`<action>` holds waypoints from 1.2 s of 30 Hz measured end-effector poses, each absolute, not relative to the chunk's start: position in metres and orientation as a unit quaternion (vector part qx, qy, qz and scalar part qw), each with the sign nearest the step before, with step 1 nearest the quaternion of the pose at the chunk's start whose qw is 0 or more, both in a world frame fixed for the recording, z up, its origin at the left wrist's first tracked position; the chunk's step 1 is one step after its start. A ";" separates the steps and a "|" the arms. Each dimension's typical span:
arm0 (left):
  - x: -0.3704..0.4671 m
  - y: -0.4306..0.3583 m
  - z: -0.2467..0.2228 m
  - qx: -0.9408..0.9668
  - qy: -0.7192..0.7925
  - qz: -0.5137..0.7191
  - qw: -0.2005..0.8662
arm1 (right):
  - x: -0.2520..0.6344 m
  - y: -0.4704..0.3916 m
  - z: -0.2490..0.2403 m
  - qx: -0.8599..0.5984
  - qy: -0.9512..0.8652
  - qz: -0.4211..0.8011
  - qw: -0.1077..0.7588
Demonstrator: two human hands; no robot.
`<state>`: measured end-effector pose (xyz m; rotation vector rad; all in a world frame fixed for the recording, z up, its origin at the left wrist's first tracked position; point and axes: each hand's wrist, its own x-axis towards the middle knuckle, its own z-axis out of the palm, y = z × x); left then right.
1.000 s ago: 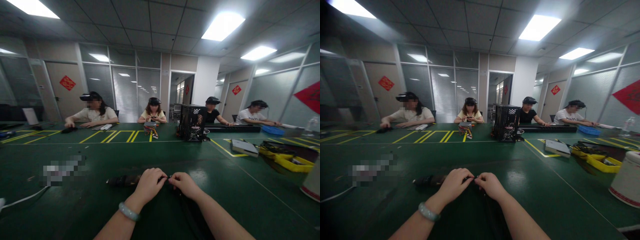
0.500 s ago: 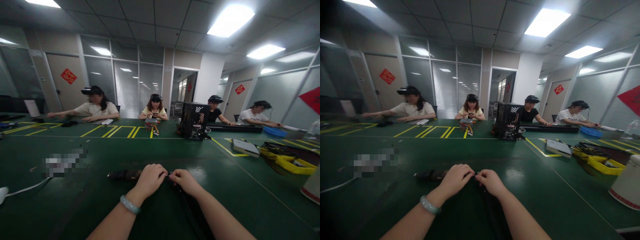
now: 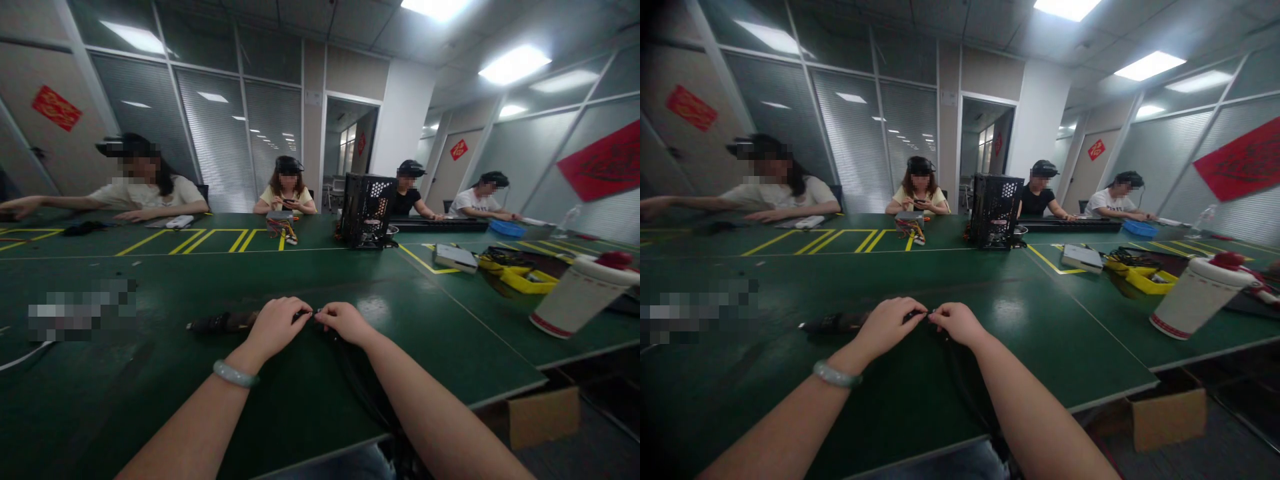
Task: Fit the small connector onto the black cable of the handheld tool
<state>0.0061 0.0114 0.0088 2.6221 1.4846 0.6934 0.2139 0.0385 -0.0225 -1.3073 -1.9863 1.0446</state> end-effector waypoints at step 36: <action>0.007 0.009 0.013 0.848 0.480 0.224 0.034 | 0.214 0.036 -0.018 -0.486 -0.749 0.369 0.258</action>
